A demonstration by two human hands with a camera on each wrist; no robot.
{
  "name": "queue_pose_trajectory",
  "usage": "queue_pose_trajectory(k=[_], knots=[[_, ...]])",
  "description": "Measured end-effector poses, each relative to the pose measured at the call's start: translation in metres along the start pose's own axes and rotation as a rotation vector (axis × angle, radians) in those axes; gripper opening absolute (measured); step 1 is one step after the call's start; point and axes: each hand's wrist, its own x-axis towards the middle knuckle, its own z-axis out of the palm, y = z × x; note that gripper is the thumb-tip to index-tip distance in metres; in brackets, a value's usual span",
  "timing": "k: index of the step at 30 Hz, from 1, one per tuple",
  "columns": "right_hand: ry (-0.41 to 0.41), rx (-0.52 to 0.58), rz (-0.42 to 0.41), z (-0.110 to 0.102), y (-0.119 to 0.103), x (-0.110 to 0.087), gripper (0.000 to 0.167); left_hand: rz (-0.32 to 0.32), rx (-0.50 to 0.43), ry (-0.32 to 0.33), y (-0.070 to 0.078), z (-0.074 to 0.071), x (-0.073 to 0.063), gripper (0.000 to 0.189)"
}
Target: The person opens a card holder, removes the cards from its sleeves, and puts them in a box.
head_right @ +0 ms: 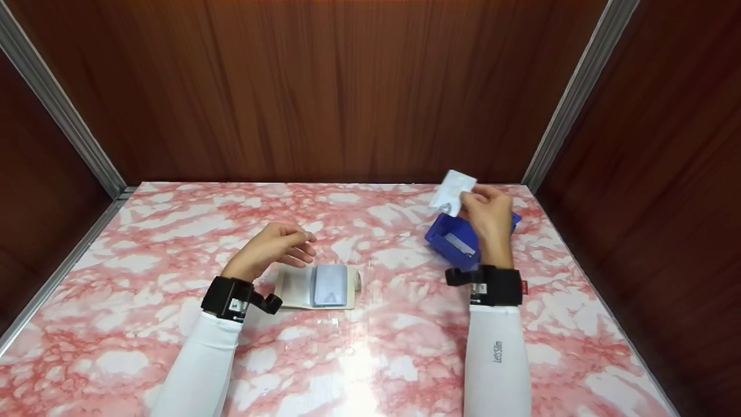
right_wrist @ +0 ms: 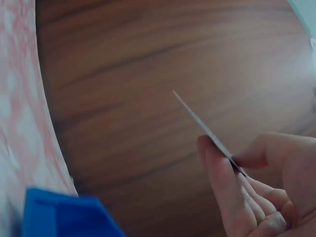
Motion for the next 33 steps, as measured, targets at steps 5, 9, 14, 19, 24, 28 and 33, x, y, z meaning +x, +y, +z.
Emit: queue_pose_trajectory(k=[5,9,14,19,24,28,33], knots=[[0.144,-0.221,-0.007,-0.023,0.009,0.009,0.035,-0.011,0.018,0.000,0.000,-0.001,-0.001,0.026],[0.206,-0.559,-0.056,-0.029,0.019,0.015,0.036,-0.030,0.033,-0.020,0.004,-0.002,-0.004,0.028],[0.204,-0.793,-0.247,-0.024,0.032,0.016,0.030,-0.053,0.046,-0.043,0.001,-0.004,-0.002,0.032],[0.126,-0.933,-0.393,-0.018,0.045,0.017,0.022,-0.043,0.045,-0.028,-0.003,-0.003,-0.002,0.033],[0.009,-1.070,-0.447,-0.012,0.054,0.016,0.023,-0.033,0.061,-0.020,-0.003,-0.002,-0.002,0.030],[-0.068,-1.141,-0.459,-0.007,0.061,0.017,0.023,-0.045,0.077,-0.023,-0.003,-0.001,-0.001,0.027],[-0.121,-1.188,-0.438,-0.003,0.068,0.018,0.028,-0.050,0.085,-0.023,-0.003,-0.001,0.000,0.026]])
